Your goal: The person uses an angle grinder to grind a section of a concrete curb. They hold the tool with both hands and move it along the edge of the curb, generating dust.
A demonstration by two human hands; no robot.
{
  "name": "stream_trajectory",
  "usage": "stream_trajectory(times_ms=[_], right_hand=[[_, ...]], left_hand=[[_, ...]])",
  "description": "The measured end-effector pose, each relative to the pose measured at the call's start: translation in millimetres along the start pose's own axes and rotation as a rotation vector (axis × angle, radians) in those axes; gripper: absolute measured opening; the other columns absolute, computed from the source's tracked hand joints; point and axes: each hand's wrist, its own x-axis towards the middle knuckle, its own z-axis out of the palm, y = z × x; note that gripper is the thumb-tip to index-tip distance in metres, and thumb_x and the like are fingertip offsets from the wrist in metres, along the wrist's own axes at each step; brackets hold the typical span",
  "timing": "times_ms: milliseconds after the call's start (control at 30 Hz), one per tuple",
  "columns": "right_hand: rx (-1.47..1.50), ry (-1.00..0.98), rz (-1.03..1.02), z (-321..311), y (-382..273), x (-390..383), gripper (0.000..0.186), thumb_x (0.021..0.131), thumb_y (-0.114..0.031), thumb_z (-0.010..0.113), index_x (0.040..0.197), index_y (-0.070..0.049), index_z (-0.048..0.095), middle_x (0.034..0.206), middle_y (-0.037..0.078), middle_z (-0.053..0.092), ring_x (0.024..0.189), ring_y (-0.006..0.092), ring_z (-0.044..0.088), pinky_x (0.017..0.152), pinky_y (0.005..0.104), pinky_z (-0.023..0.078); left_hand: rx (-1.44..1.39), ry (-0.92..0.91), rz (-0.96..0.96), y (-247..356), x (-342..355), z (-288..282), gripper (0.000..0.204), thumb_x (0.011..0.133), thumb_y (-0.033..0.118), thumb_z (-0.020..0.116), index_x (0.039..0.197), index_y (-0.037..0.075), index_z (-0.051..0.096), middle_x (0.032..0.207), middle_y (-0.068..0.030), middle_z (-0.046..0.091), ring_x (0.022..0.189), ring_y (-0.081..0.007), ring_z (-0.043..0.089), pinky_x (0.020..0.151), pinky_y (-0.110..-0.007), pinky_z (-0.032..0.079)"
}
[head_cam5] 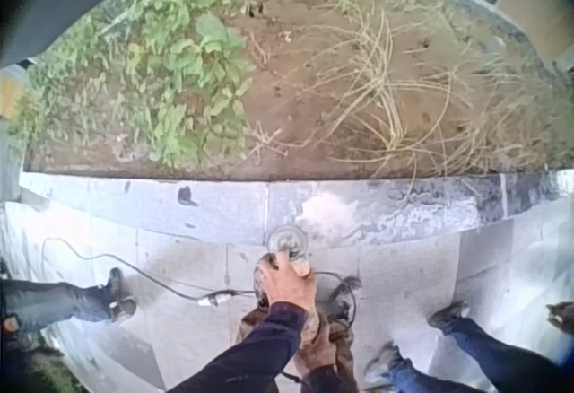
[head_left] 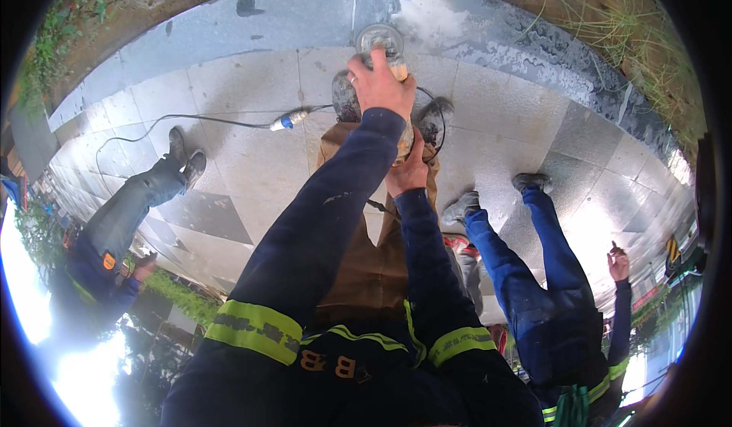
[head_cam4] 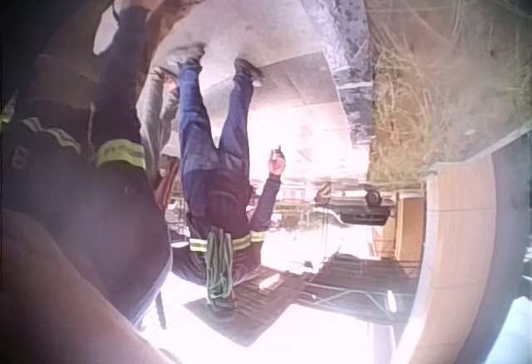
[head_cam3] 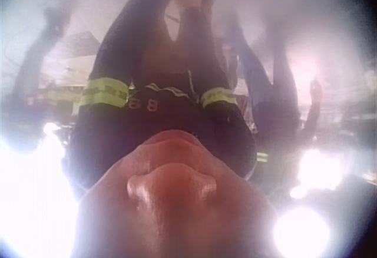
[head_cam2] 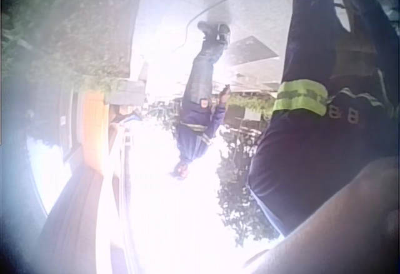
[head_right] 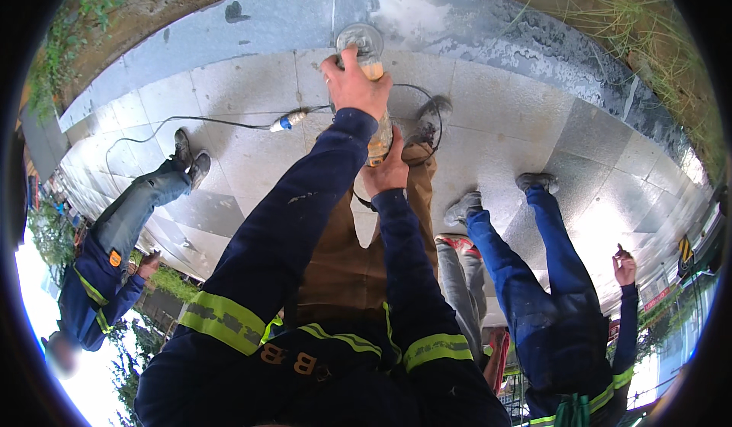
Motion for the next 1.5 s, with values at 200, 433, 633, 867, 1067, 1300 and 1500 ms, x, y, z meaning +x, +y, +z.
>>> stream_trajectory(times_ms=[200, 433, 633, 867, 1067, 1300, 1500], right_hand=[[-0.019, -0.055, 0.013, 1, 2, 1, 0.082, 0.075, -0.016, 0.074, 0.144, -0.019, 0.029, 0.104, 0.023, 0.068, 0.095, 0.0445, 0.065, 0.081, 0.0478, 0.054], [0.043, 0.031, -0.059, -2, -1, 3, 0.082, 0.075, -0.016, 0.073, 0.144, -0.020, 0.029, 0.100, 0.023, 0.069, 0.095, 0.0440, 0.065, 0.080, 0.0476, 0.054], [0.008, -0.063, -0.001, 0, -1, 6, 0.082, 0.076, -0.019, 0.074, 0.144, -0.019, 0.028, 0.101, 0.024, 0.069, 0.094, 0.0448, 0.065, 0.080, 0.0487, 0.054], [0.012, -0.012, -0.017, 2, 0, 10, 0.085, 0.074, -0.017, 0.073, 0.145, -0.019, 0.027, 0.101, 0.023, 0.069, 0.094, 0.0444, 0.066, 0.080, 0.0482, 0.054], [-0.008, 0.003, -0.049, -4, -3, 11, 0.086, 0.074, -0.025, 0.078, 0.144, -0.019, 0.028, 0.103, 0.023, 0.069, 0.095, 0.0438, 0.066, 0.080, 0.0464, 0.055], [0.016, -0.005, -0.050, -5, -4, 15, 0.087, 0.075, -0.031, 0.081, 0.143, -0.018, 0.029, 0.104, 0.022, 0.069, 0.095, 0.0424, 0.067, 0.079, 0.0456, 0.055], [0.005, -0.008, -0.020, -12, -4, 10, 0.086, 0.075, -0.030, 0.080, 0.143, -0.018, 0.029, 0.104, 0.023, 0.068, 0.095, 0.0430, 0.066, 0.079, 0.0459, 0.055]], left_hand=[[0.060, 0.054, -0.016, -1, 0, -1, 0.071, 0.070, 0.013, 0.079, 0.131, 0.007, 0.042, 0.123, -0.0310, 0.036, 0.112, -0.0526, 0.042, 0.095, -0.054, 0.043], [0.047, 0.055, 0.030, 5, 2, 1, 0.071, 0.070, 0.014, 0.079, 0.130, 0.006, 0.044, 0.124, -0.0295, 0.037, 0.112, -0.0512, 0.045, 0.095, -0.053, 0.043], [0.047, 0.034, -0.022, 5, 7, -2, 0.071, 0.070, 0.013, 0.078, 0.132, 0.007, 0.042, 0.124, -0.0305, 0.036, 0.112, -0.0518, 0.044, 0.095, -0.054, 0.043], [0.039, 0.042, 0.013, 6, 10, 0, 0.071, 0.070, 0.014, 0.078, 0.131, 0.007, 0.043, 0.125, -0.0306, 0.036, 0.113, -0.0518, 0.044, 0.095, -0.054, 0.044], [0.026, 0.045, 0.000, 7, 10, 4, 0.070, 0.070, 0.015, 0.078, 0.131, 0.007, 0.044, 0.125, -0.0296, 0.037, 0.111, -0.0513, 0.045, 0.094, -0.054, 0.043], [0.034, 0.053, 0.037, 11, 12, 8, 0.069, 0.070, 0.014, 0.078, 0.129, 0.006, 0.043, 0.123, -0.0303, 0.037, 0.111, -0.0520, 0.044, 0.094, -0.054, 0.044], [0.044, 0.048, 0.023, 14, 7, 7, 0.070, 0.069, 0.015, 0.080, 0.129, 0.008, 0.044, 0.124, -0.0288, 0.037, 0.111, -0.0511, 0.045, 0.093, -0.053, 0.045]])
